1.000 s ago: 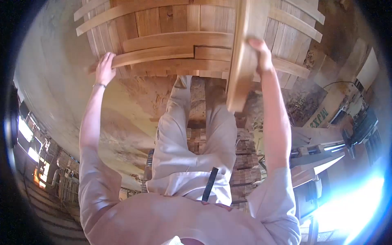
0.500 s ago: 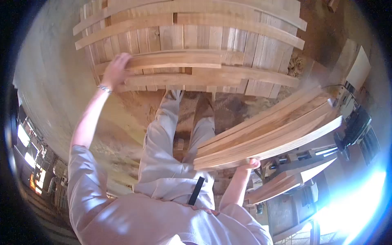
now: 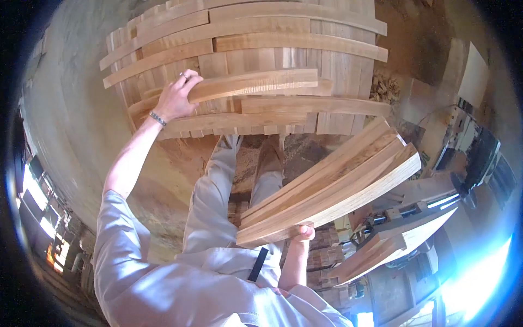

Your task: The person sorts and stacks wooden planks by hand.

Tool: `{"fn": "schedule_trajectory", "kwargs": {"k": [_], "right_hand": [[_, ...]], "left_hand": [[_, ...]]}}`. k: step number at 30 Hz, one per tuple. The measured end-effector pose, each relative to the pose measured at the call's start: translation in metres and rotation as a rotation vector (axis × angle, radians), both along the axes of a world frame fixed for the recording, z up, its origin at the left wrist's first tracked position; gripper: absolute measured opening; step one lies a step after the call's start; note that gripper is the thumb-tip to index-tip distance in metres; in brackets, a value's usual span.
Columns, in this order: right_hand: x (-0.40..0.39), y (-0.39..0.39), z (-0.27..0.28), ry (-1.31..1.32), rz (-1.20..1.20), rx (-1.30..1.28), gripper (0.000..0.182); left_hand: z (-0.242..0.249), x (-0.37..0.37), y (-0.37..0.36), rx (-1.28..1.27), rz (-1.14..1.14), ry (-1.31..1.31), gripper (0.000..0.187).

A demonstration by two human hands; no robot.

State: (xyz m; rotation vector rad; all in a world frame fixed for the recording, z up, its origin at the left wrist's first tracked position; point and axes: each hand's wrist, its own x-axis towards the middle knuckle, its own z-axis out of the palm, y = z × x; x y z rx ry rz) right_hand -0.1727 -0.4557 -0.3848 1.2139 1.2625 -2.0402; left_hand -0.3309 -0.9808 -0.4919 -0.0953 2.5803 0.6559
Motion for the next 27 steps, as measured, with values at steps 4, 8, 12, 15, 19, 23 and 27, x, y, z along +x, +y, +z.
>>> {"fn": "schedule_trajectory", "kwargs": {"k": [4, 8, 12, 15, 19, 23, 27], "right_hand": [[-0.002, -0.002, -0.002, -0.025, -0.028, 0.013, 0.087], [-0.025, -0.014, -0.021, -0.036, -0.015, 0.025, 0.087], [-0.042, -0.006, -0.024, -0.068, -0.004, 0.044, 0.086], [-0.064, -0.040, -0.061, -0.077, -0.018, -0.008, 0.086], [0.050, 0.002, 0.054, -0.072, -0.001, -0.095, 0.085], [0.026, 0.004, 0.041, -0.122, -0.007, -0.071, 0.085], [0.002, -0.017, 0.012, -0.085, -0.004, -0.116, 0.084]], "left_hand": [[-0.033, -0.029, 0.032, -0.120, -0.163, 0.397, 0.075], [-0.113, -0.052, 0.070, -0.326, -0.268, 0.489, 0.076], [-0.086, -0.052, 0.098, -0.264, -0.198, 0.557, 0.067], [-0.062, -0.030, 0.172, 0.064, -0.152, 0.524, 0.058], [-0.082, -0.041, 0.222, -0.007, -0.054, 0.211, 0.066], [-0.089, -0.050, 0.222, 0.027, -0.135, 0.281, 0.049], [-0.084, -0.051, 0.223, 0.044, -0.156, 0.256, 0.040]]}}
